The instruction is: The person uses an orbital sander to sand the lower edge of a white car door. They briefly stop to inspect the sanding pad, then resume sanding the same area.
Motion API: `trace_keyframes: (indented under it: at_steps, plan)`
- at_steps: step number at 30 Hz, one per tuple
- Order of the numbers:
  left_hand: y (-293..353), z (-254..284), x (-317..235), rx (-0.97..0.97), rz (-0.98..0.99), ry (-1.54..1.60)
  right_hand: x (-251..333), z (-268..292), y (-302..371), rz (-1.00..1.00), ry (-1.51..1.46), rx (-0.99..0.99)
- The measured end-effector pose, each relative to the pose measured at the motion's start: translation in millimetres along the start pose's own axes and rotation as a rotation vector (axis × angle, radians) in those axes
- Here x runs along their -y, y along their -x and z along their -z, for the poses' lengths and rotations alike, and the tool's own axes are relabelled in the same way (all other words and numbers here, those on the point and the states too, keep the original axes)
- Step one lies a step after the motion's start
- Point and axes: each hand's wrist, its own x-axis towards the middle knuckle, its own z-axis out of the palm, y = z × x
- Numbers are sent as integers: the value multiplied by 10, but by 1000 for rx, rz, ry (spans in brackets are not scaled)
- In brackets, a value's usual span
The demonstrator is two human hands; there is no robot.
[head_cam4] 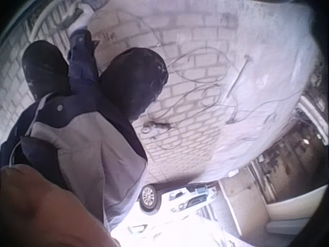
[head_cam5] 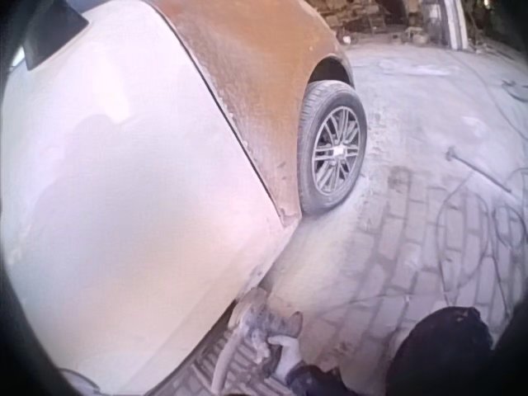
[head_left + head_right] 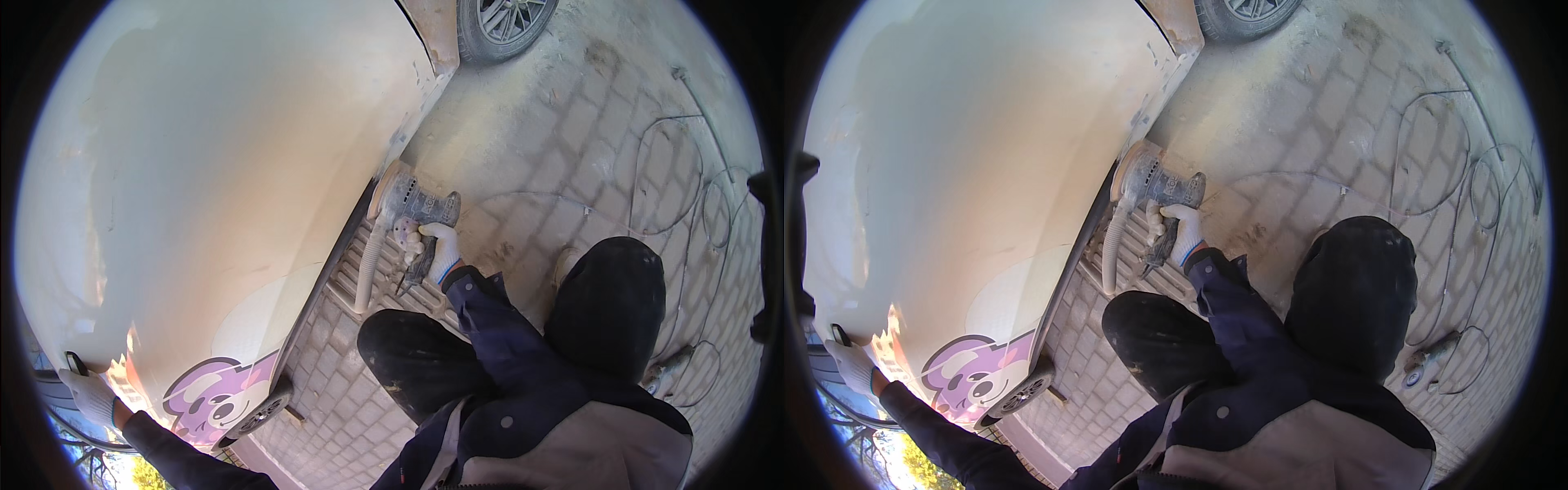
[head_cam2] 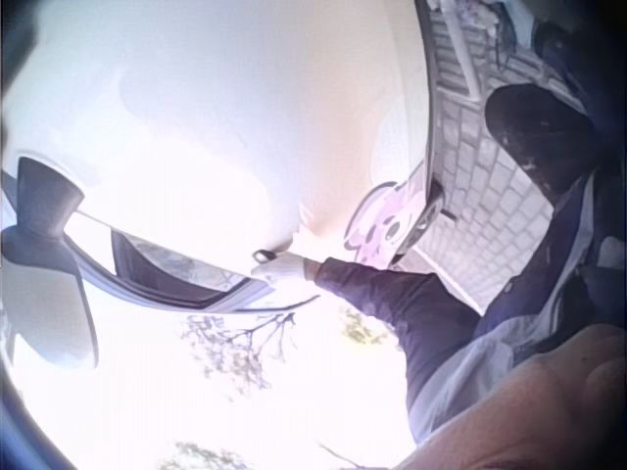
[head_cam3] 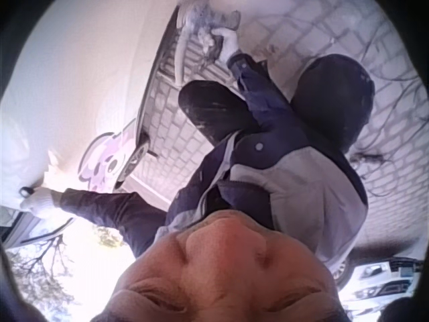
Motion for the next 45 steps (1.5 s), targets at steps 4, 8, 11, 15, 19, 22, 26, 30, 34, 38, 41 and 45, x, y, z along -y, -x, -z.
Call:
trace_keyframes:
  at_steps: [4,8,11,15,19,22,26,30,34,38,41,45]
  plan:
    - [3,23,4,1,-31,-93,82,-8,-59,18,-20,40]
    - [11,76,-73,37,22,21,-37,27,-56,2,-54,32]
    - [20,97,-67,31,6,16,-179,79,-24,-26,-55,-15]
    - [9,80,-44,53,16,15,-133,110,-66,-25,-60,25]
    - [16,112,-77,99,140,61,-9,86,-159,8,-110,62]
    - [29,164,-150,175,409,366,-49,102,-148,10,-84,56]
    - [37,158,-137,-6,175,213,-227,160,-71,-74,-128,3]
    - [-17,38,-4,-6,129,191,-244,155,-93,-92,-145,42]
    - [9,-53,84,-59,-14,19,-64,82,-172,-4,-93,-4]
    - [-5,-87,87,-53,25,45,-36,28,-145,-32,-110,4]
    - [-60,-153,185,-61,-38,-58,-109,32,-51,-26,-21,-53]
    - [-78,-345,341,-110,-57,-48,-93,36,-11,-8,85,-130]
